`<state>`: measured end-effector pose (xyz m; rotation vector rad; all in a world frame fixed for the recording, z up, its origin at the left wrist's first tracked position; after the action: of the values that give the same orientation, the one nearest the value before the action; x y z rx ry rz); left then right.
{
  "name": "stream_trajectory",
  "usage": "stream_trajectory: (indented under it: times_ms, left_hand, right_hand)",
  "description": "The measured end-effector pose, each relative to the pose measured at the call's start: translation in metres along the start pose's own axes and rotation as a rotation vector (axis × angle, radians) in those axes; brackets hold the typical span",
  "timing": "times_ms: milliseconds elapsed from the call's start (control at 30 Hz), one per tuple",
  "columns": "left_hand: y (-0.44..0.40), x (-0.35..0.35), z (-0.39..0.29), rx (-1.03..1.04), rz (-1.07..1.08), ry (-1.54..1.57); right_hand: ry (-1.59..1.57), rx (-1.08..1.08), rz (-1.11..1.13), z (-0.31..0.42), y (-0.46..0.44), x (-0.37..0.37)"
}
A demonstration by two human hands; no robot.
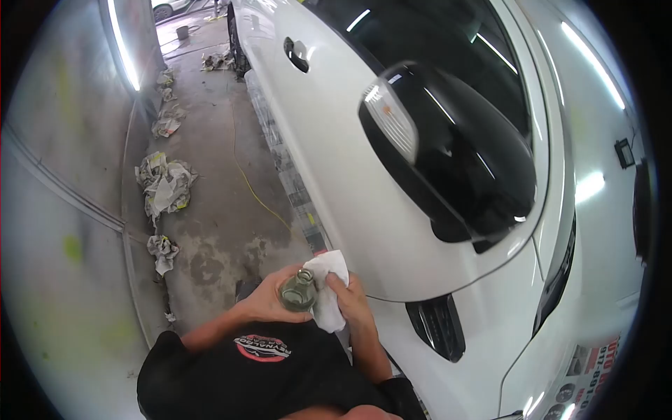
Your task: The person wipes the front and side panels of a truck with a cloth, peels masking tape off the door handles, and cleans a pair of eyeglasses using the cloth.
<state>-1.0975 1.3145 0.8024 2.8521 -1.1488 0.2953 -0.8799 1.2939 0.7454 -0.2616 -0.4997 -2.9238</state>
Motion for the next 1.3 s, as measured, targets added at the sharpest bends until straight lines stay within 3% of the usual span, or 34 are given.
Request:
stream_trajectory:
  times_ms: [200,300,400,500,600,800,900,1000,1100,1200,1300]
  left_hand:
    - [-0.004,-0.096,-0.004,0.035,-0.125,-0.009]
    - [-0.012,-0.161,-0.013,0.081,-0.167,-0.070]
    - [-0.016,-0.233,-0.035,0.112,-0.238,-0.200]
    - [-0.014,-0.310,-0.060,0.139,-0.267,-0.311]
    - [-0.014,-0.371,-0.073,0.154,-0.298,-0.308]
    - [-0.029,-0.464,-0.103,0.156,-0.398,-0.371]
    - [-0.043,-0.499,-0.106,0.126,-0.480,-0.391]
    - [-0.065,-0.550,-0.104,0.104,-0.515,-0.420]
    - [-0.092,-0.603,-0.100,0.090,-0.510,-0.518]
    - [-0.120,-0.647,-0.107,0.074,-0.580,-0.545]
    - [-0.151,-0.697,-0.116,-0.012,-0.636,-0.420]
  right_hand:
    - [0.122,-0.109,0.121,0.047,-0.114,0.053]
    - [0.392,-0.098,0.076,0.033,-0.195,0.071]
    - [0.431,-0.254,0.023,0.001,-0.280,0.096]
    - [-0.339,0.117,0.212,-0.030,-0.335,0.144]
    - [-0.613,0.157,0.561,-0.010,-0.377,0.214]
    - [-0.669,-0.017,0.717,0.049,-0.467,0.281]
    - [-0.489,0.051,0.630,0.055,-0.516,0.285]
    - [-0.536,0.079,0.563,0.080,-0.568,0.302]
    - [-0.387,-0.075,0.464,0.100,-0.629,0.300]
    - [-0.006,-0.114,0.237,0.147,-0.688,0.291]
    - [0.260,-0.436,0.143,0.183,-0.754,0.289]
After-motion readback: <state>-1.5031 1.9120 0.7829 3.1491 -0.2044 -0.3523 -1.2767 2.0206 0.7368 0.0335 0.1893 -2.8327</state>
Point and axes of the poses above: each hand's wrist, its own y-axis away from the middle knuckle, its own x-axis out of the palm, z = x × y, the point moved 2 cm from there along -y, towards the middle knuckle, and after that the axes turned 7 degrees about z, right-handed, at the moved point
